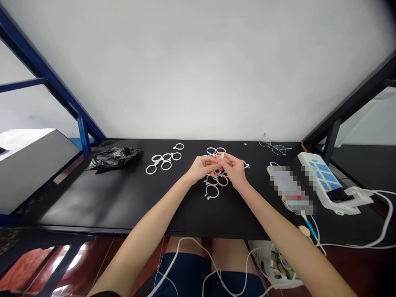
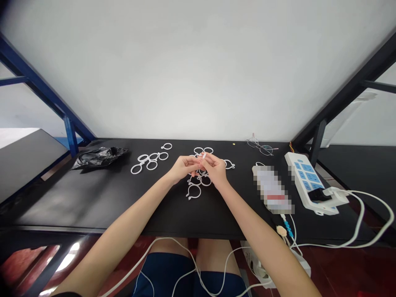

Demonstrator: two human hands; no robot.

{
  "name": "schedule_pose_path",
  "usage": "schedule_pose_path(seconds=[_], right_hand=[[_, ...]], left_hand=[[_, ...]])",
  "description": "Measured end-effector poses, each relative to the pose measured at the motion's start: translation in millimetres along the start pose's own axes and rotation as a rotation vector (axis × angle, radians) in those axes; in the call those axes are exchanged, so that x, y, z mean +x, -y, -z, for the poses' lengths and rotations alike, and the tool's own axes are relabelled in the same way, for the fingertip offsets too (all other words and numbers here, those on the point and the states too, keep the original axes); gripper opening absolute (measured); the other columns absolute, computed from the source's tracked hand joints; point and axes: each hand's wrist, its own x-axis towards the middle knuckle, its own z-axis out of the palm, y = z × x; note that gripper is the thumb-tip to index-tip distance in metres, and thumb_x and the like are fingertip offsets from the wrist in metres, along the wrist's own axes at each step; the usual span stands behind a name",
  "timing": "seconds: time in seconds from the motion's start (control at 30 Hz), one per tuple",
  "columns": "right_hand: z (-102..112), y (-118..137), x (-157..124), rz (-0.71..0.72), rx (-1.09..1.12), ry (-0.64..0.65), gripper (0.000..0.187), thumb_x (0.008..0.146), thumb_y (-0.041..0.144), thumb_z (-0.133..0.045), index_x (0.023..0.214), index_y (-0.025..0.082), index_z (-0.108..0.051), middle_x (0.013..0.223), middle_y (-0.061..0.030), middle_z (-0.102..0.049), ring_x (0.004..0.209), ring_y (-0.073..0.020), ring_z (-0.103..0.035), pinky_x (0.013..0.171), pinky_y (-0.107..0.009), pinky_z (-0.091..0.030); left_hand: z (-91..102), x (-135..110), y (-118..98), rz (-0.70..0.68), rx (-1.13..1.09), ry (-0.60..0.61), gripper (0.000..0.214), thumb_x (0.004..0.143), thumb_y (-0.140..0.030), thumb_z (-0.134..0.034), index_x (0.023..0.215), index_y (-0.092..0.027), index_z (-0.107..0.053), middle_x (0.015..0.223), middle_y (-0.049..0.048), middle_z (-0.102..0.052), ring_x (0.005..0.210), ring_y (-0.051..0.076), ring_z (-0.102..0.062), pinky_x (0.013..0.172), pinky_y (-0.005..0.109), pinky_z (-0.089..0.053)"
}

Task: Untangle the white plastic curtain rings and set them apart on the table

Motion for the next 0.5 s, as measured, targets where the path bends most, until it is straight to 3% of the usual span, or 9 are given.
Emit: schedule_pose_path(seconds=[0.5], right_hand=[[0.0, -1.8, 0.2, 0.017, 0.006, 0.005, 0.04, 0.069, 0.046, -0.074, 0.098, 0.019, -0.071, 0.093, -0.0086, -0.075, 0.072, -0.0203, -0.069, 0.062, -0.033, -0.058]], left_hand=[[-0.8, 0.4, 1.2, -0.01, -0.006, -0.009, 0.035, 0.068, -0.037, -0.079, 0.089, -0.01, -0.07, 0.078, 0.0075, -0.073, 0.05, 0.007, -0.058, 0.058, 0.025, -0.054]])
